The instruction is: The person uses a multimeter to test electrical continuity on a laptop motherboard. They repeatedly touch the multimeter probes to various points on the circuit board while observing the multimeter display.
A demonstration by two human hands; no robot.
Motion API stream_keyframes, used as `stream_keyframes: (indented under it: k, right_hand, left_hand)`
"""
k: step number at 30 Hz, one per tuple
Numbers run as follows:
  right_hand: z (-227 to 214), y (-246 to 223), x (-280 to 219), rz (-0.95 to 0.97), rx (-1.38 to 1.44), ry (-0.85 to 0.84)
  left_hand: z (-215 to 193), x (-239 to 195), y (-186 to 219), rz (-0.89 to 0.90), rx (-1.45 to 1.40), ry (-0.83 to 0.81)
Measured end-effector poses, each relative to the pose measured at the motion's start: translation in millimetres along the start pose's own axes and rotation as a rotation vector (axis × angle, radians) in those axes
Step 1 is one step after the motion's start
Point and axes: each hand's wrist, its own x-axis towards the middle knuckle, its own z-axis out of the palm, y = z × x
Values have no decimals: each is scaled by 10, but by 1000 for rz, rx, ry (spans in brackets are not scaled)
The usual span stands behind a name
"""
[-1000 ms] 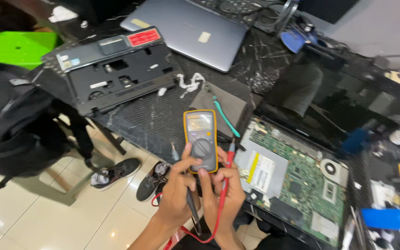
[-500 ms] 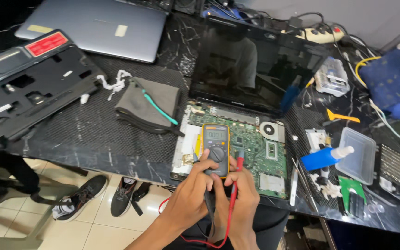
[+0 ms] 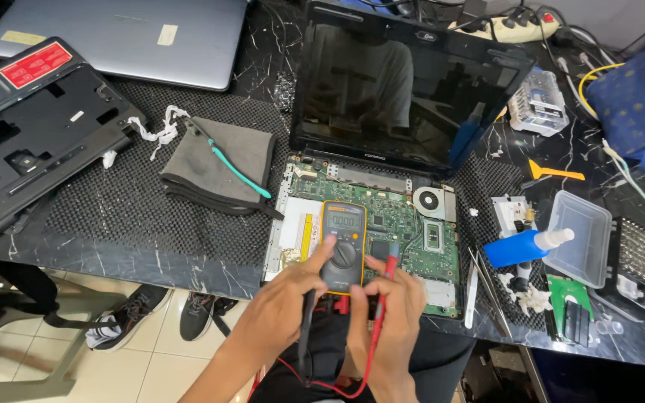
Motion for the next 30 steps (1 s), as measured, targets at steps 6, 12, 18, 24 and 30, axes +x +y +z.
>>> stream_keyframes:
  k: [6,12,18,24,30]
  right_hand:
    - [-62,70,166,32,176,-51]
    - [-44,277,301,-129,151,-91]
    - [-70,483,509,-269,133,-137]
    - [-69,445,675,-85,172,-222]
    - [69,731,592,51,530,-123]
  left_hand:
    - [-274,113,0,84,189,144]
    - [-420,134,-27,152,201,315]
    - [-512,126,-132,-69,40,278]
    - [-519,249,-279,-146,-17,250]
    - [-405,421,-432,-114,62,332]
